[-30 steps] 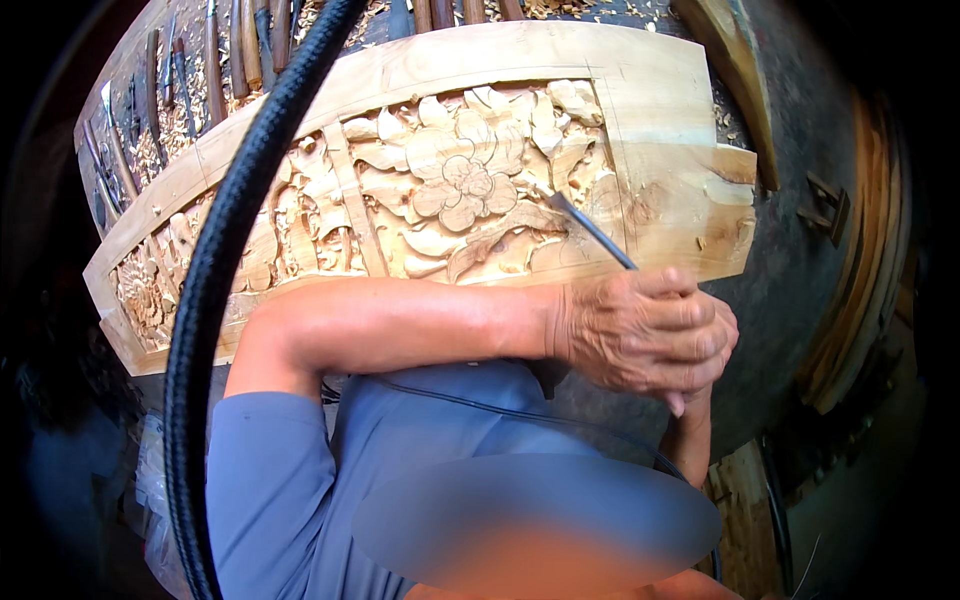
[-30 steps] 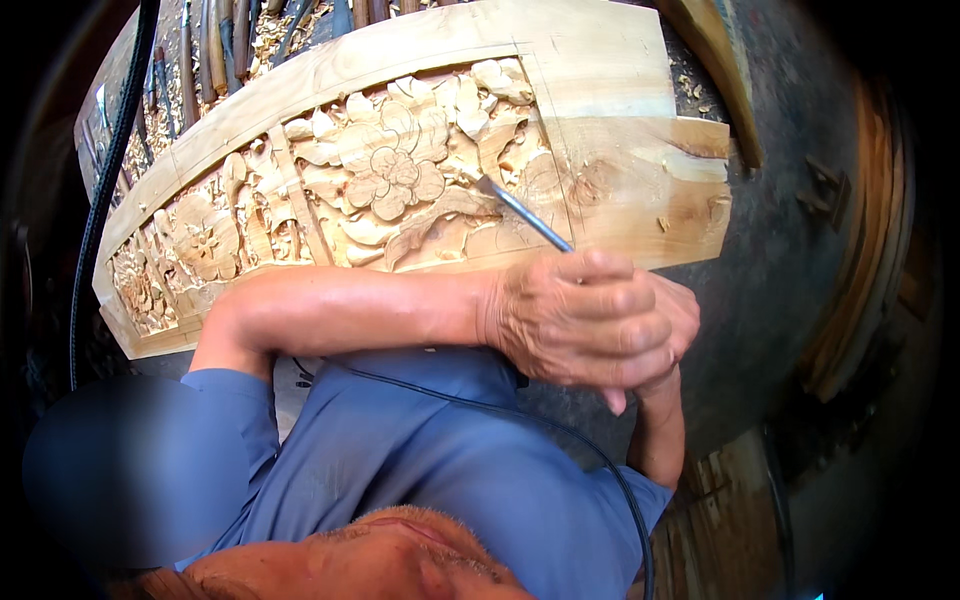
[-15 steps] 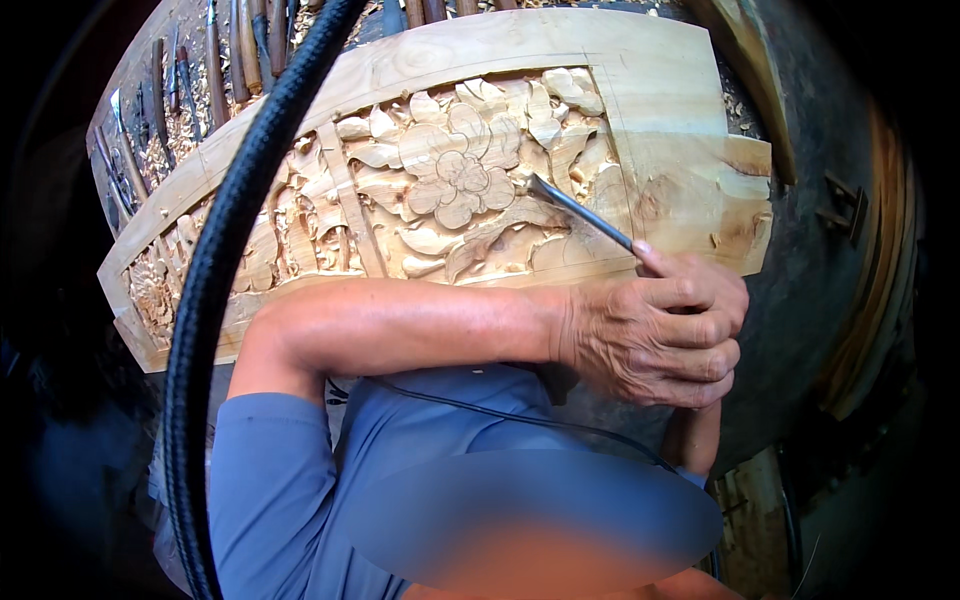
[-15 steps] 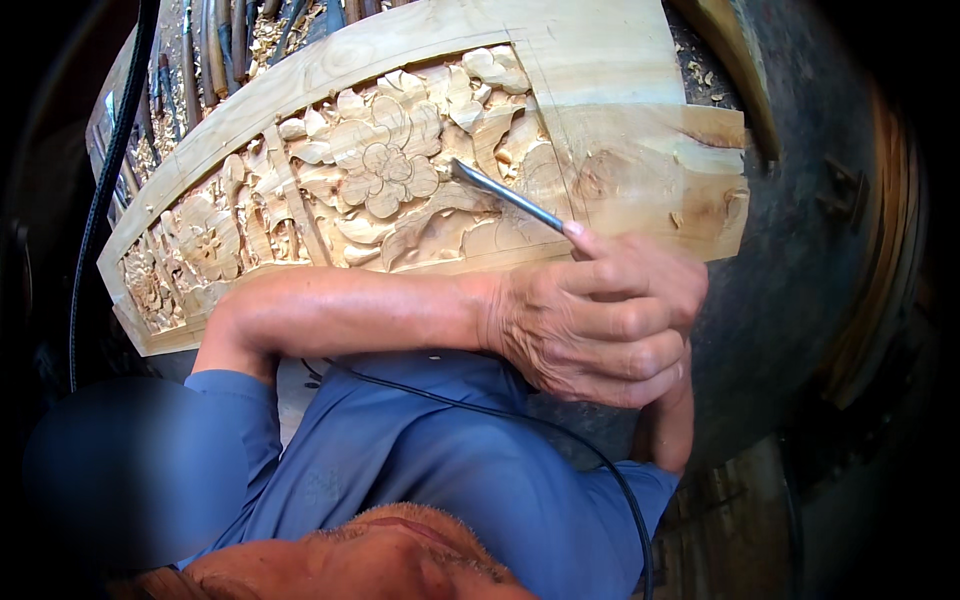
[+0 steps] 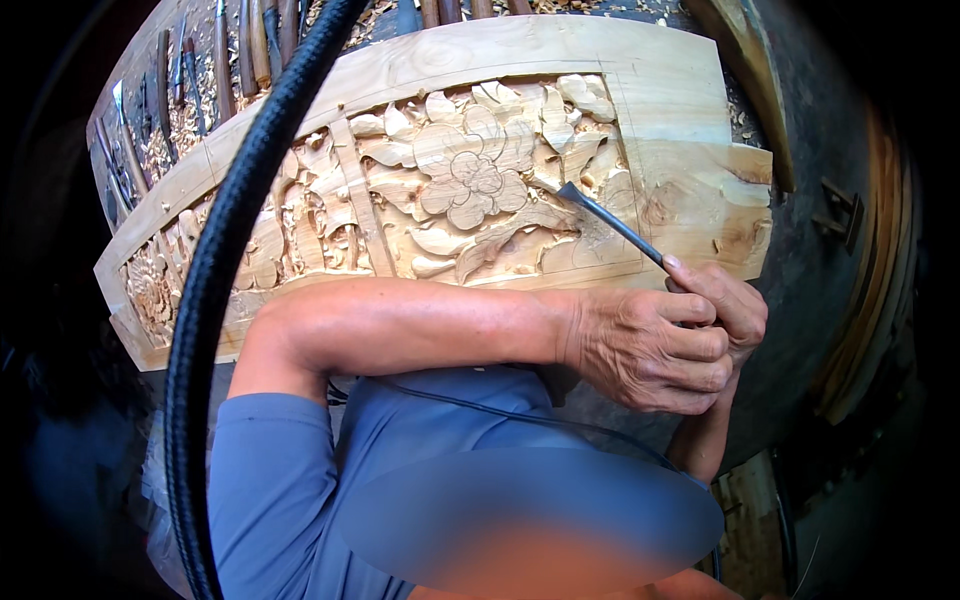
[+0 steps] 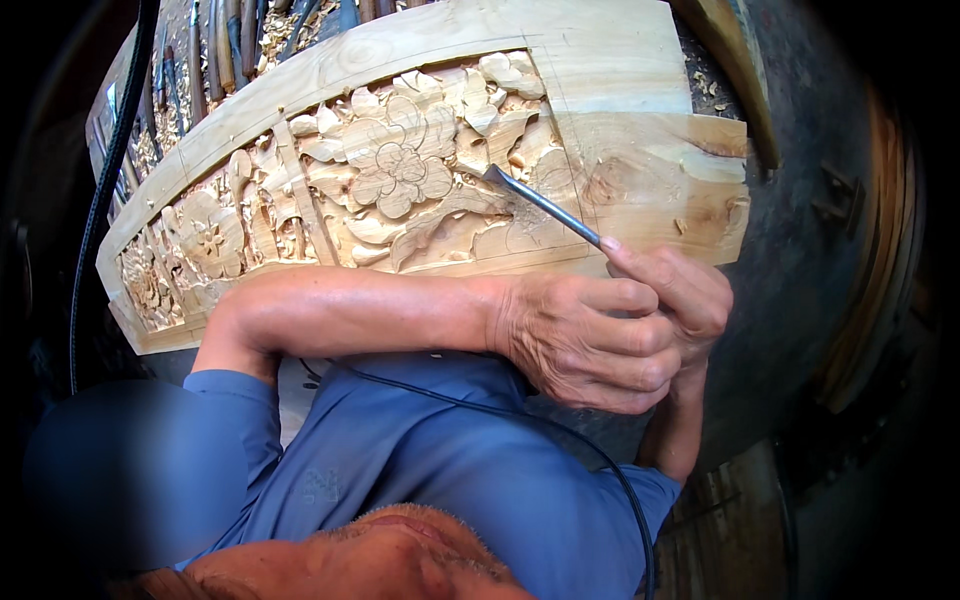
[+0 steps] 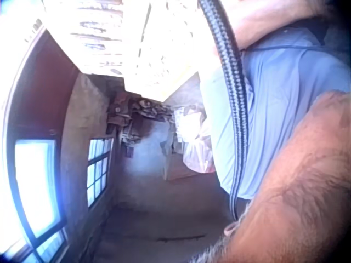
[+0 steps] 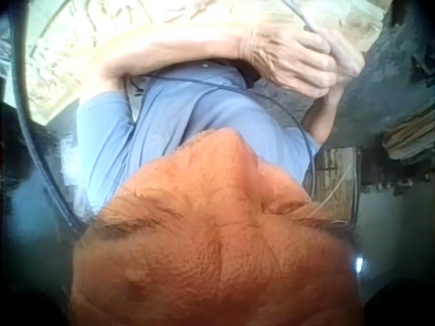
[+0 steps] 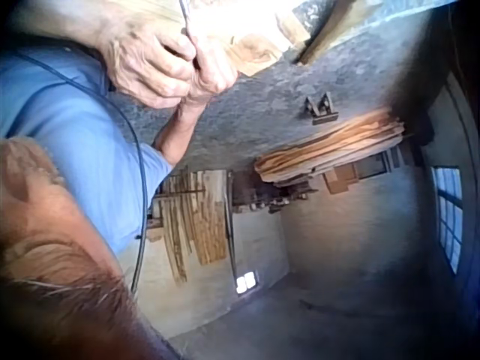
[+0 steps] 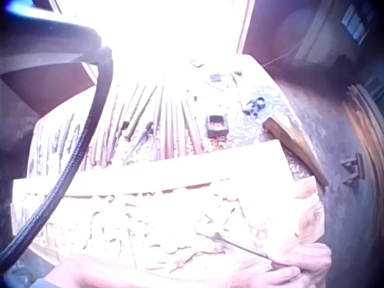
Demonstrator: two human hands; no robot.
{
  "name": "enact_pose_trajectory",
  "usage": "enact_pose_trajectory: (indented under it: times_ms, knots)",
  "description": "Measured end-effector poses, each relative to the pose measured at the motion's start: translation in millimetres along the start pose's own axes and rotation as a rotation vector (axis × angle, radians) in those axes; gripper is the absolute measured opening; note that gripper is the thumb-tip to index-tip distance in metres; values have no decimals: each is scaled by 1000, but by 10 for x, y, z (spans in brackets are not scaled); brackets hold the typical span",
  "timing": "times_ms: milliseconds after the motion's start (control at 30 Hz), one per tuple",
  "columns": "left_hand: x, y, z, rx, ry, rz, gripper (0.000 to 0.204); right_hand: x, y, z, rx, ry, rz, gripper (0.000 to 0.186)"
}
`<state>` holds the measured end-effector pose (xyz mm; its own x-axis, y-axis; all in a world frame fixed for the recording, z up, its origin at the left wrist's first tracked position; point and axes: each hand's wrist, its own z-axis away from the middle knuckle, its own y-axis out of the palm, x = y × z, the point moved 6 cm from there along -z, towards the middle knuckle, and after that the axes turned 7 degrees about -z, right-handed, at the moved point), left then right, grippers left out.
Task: The person carves intricate floral designs into a wooden panel using various chisels and a wooden mallet. They switch between different chisels from the workbench to refine the details of the flowers and leaves.
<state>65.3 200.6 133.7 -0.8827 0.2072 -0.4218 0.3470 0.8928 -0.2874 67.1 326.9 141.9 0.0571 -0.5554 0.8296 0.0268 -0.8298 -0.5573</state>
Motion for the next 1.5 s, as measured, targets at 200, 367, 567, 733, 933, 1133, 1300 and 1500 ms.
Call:
enact_pose_trajectory:
  times_ms: [200, 367, 567, 733, 933, 1133, 1300, 1500]
  knots:
    - [-25, -13, -12, 100, 25, 90, 21, 88, 167, -64, 17, -28, 24, 26]
    - [-149, -51, -30, 30, 121, 54, 17, -202, 43, 346, -538, 524, -386, 21]
    - [-481, -182, 27, 530, -94, 275, 17, -384, 57, 22, -710, 314, -658, 26]
    - [-570, -568, 496, 692, 20, -30, 22, -435, 170, -128, -716, 241, -575, 24]
    - [-385, -908, 609, 527, -206, -172, 27, -408, 213, -96, -716, 292, -580, 22]
    - [-423, -905, 408, 477, -236, -321, 41, -107, 437, 134, -737, 320, -705, 21]
    - [-378, -959, 422, 375, -344, -461, 58, 246, 915, 679, -635, 413, -1119, 27]
    - [-455, -1129, 322, 393, -296, -520, 50, 529, 1263, 949, -391, 503, -1304, 30]
